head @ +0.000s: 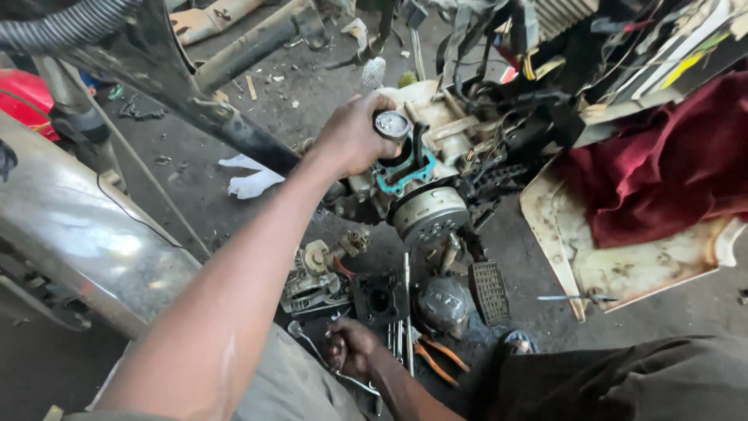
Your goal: Disassembling a motorcycle engine using hand tools to remove covers and internal components.
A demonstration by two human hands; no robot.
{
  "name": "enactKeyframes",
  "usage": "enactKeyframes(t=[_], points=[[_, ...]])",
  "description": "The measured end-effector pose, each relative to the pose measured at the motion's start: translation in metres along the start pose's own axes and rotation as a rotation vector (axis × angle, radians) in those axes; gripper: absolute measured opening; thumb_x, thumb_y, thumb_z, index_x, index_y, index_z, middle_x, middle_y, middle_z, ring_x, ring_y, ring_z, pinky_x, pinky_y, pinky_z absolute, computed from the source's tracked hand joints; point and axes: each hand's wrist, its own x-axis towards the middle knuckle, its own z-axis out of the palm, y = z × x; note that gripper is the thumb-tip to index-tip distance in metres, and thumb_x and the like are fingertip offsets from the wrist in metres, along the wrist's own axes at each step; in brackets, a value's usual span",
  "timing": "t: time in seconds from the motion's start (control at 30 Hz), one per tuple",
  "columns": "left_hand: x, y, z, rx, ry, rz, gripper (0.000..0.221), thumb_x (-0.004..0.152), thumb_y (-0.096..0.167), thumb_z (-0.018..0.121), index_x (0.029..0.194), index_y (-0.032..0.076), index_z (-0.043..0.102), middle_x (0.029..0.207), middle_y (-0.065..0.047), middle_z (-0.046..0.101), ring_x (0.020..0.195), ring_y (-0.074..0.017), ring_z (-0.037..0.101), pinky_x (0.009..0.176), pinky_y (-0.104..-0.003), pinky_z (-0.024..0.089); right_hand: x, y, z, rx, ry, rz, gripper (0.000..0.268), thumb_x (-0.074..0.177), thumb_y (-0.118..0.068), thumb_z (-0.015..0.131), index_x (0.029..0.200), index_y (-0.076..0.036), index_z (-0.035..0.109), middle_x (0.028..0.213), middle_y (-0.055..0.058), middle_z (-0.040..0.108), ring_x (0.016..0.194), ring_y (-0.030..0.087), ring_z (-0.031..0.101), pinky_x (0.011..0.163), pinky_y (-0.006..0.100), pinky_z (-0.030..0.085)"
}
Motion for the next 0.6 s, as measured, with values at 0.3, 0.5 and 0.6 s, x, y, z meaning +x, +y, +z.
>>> enactKeyframes(t=[0.3,0.5,0.6], points=[[-0.005,0.01,0.007,-0.058,-0.026,0.015,0.063,0.088,0.015,0.077,0.144,0.012,0.048,0.15,-0.009,0.044,0.068,-0.0138,0.058,0.051,-0.023,0.054,-0.022,-0.008,0.068,-0.493,-0.36,-0.255,0.037,0.067,0.005,0.059,0.101,-0.003,0.068,0.079,0.005,0.066,0.059,0.01,0.064,0.053,0.017,0.053],[-0.01,0.006,0.006,-0.044,-0.003,-0.083,0.074,0.089,0.023,0.076,0.151,0.008,0.039,0.156,-0.014,0.035,0.125,-0.0273,0.057,0.099,-0.035,0.058,-0.142,-0.09,0.17,-1.538,0.049,-0.386,0.037,0.099,-0.046,0.056,0.104,-0.013,0.071,0.091,0.006,0.078,0.074,0.016,0.068,0.067,0.032,0.054],[-0.018,0.008,-0.001,0.013,-0.015,-0.155,0.061,0.089,0.02,0.078,0.143,0.014,0.051,0.145,-0.009,0.054,0.098,-0.0208,0.07,0.085,-0.033,0.062,-0.204,-0.123,0.227,-1.785,0.227,-0.423,0.046,0.097,-0.053,0.051,0.098,-0.013,0.076,0.083,0.002,0.073,0.07,0.016,0.065,0.06,0.033,0.049]])
